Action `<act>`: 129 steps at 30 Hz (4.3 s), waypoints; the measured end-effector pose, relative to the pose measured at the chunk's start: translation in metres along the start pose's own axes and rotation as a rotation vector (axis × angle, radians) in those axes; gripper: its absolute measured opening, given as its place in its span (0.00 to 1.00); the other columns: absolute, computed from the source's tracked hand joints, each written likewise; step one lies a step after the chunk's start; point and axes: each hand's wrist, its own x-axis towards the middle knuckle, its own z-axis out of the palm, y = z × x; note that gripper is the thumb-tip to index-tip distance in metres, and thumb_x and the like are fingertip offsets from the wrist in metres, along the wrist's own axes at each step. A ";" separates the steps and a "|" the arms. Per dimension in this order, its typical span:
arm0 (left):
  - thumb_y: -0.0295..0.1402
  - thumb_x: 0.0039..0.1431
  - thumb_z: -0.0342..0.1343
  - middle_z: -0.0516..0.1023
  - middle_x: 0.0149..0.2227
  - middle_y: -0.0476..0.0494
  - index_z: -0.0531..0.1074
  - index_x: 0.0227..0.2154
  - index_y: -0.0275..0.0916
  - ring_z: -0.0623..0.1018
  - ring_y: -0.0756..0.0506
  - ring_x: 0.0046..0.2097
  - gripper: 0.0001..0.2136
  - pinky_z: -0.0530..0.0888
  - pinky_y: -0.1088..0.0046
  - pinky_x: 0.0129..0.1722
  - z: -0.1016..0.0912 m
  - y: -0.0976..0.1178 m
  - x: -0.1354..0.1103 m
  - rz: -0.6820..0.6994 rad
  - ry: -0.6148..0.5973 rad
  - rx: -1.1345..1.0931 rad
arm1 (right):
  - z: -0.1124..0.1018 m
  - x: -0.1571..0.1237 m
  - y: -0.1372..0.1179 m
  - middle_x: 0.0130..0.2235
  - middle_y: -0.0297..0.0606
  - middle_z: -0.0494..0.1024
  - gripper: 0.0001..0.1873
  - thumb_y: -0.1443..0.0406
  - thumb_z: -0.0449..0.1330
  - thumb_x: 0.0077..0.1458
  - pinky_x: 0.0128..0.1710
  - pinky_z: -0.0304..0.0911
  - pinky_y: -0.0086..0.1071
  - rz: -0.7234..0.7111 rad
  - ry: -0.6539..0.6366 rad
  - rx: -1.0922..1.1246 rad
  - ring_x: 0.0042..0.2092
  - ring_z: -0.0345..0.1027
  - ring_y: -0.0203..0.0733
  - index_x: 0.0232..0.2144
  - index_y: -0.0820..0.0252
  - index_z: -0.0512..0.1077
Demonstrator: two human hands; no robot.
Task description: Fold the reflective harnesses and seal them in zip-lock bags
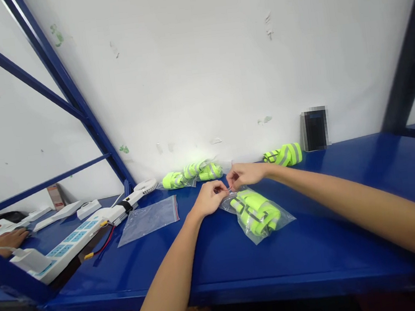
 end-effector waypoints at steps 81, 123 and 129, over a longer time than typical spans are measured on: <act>0.47 0.63 0.42 0.79 0.37 0.41 0.75 0.44 0.40 0.76 0.42 0.37 0.21 0.68 0.67 0.38 -0.027 -0.006 0.008 -0.072 -0.199 0.488 | -0.070 -0.128 0.108 0.49 0.52 0.75 0.30 0.49 0.60 0.50 0.46 0.63 0.39 0.519 0.650 -0.039 0.47 0.70 0.53 0.49 0.64 0.72; 0.33 0.67 0.39 0.76 0.39 0.44 0.64 0.52 0.39 0.74 0.46 0.39 0.15 0.67 0.69 0.43 0.002 0.037 -0.010 0.213 0.213 0.279 | 0.071 -0.082 -0.016 0.31 0.36 0.75 0.08 0.68 0.59 0.46 0.35 0.67 0.36 0.212 0.737 1.009 0.32 0.69 0.42 0.33 0.61 0.70; 0.38 0.63 0.48 0.64 0.22 0.51 0.66 0.25 0.38 0.67 0.48 0.29 0.13 0.65 0.65 0.41 0.002 0.035 -0.016 0.273 0.277 0.518 | 0.065 -0.085 -0.015 0.37 0.35 0.77 0.14 0.65 0.59 0.50 0.36 0.69 0.36 0.322 0.823 1.242 0.35 0.72 0.42 0.42 0.55 0.69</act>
